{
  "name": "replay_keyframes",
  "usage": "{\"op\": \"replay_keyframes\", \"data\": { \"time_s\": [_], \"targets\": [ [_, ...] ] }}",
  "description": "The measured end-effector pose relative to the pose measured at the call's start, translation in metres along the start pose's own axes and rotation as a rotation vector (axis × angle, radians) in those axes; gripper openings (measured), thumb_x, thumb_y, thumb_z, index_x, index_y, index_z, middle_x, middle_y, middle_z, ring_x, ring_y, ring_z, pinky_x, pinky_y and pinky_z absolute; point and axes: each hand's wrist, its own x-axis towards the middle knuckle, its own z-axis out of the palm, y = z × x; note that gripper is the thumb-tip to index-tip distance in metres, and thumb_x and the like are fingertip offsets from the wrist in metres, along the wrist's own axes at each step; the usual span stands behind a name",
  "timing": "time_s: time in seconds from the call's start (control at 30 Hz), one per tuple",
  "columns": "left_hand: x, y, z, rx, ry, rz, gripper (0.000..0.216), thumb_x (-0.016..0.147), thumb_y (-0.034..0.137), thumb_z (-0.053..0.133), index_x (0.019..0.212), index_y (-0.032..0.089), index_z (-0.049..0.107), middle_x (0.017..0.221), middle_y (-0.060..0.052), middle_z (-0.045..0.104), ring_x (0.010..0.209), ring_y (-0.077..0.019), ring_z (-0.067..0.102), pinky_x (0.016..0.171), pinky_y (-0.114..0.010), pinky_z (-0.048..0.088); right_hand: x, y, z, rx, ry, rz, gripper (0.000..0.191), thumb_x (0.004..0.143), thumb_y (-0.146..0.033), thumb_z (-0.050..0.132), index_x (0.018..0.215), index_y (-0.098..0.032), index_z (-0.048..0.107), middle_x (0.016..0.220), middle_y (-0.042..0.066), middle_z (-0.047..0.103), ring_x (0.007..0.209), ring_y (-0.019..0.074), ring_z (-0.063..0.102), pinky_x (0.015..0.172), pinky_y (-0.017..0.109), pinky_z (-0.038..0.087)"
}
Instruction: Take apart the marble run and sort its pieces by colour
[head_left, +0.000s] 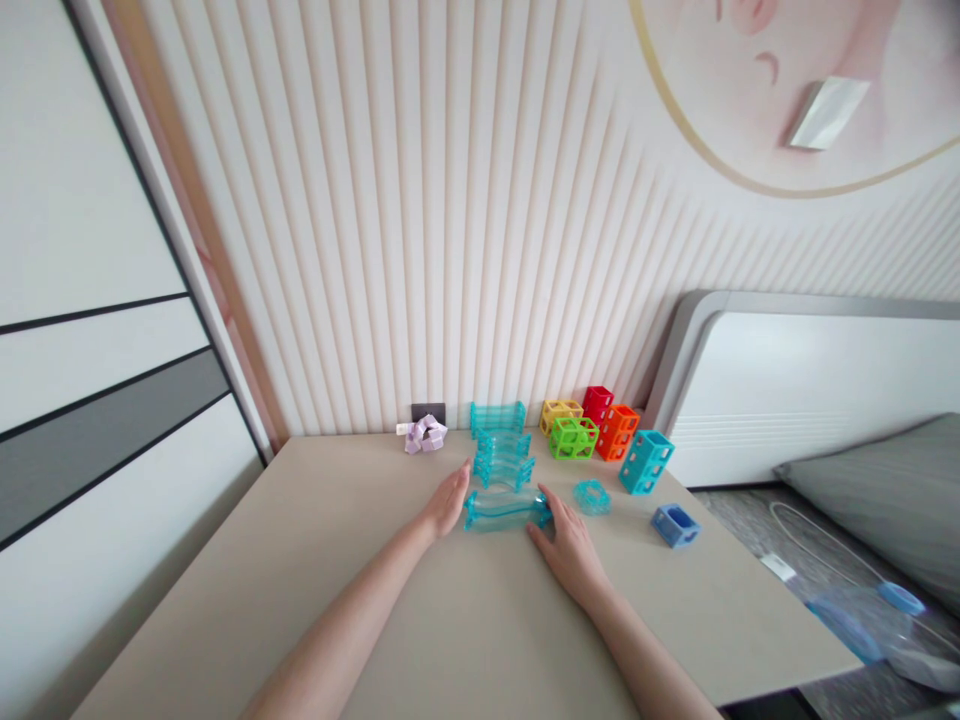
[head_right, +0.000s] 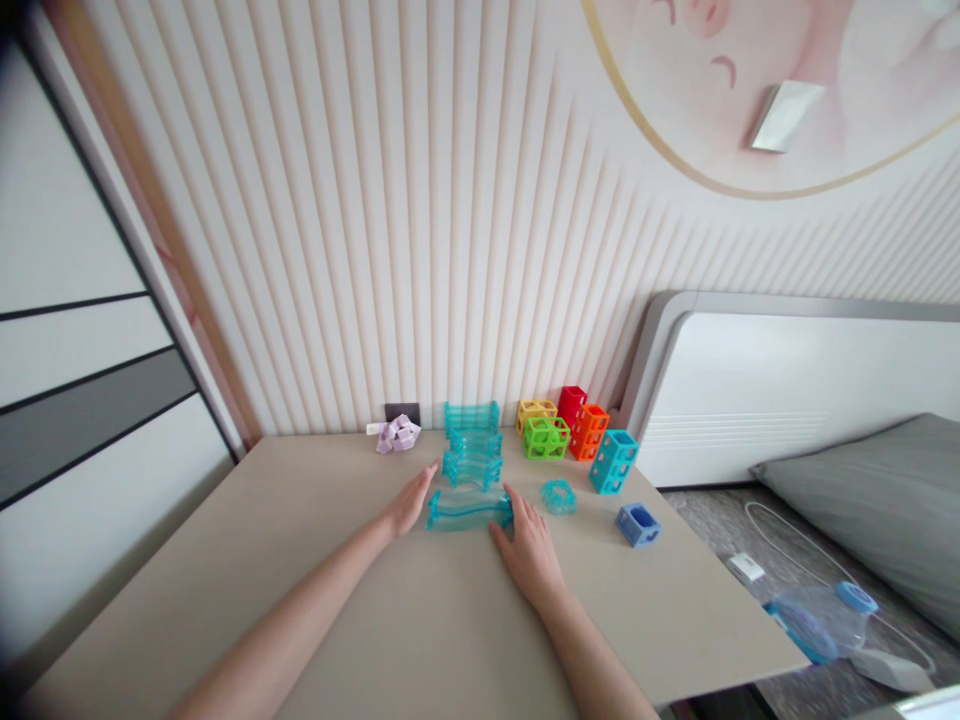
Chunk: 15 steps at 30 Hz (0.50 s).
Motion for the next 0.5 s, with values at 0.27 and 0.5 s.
{"op": "replay_keyframes", "data": {
  "time_s": [0.27,0.5],
  "targets": [
    [0.0004,0.003,0.003,0.055,-0.032,0.001,0.095,0.091,0.078,0.002,0.154,0.017,0.04,0.162,-0.005,0.032,0.153,-0.0253,0.023,0.127,-0.04,0.015,-0.0002,-0.0019,-0.0009,-0.022,0.012,-0.012,0.06,0.089,-0.036,0.057,0.146,-0.02,0.046,0.14,0.013,0.062,0.13,0.0282,0.057,0.11,0.044,0.043],
    [0.0015,0.003,0.0036,0.094,-0.047,0.005,0.094,0.092,0.076,0.002,0.154,0.015,0.039,0.163,-0.007,0.032,0.153,-0.0234,0.024,0.127,-0.037,0.014,0.0013,0.0012,0.001,-0.03,0.007,-0.005,0.062,0.089,-0.036,0.058,0.147,-0.02,0.046,0.14,0.013,0.061,0.13,0.029,0.056,0.111,0.046,0.043]
  ]
}}
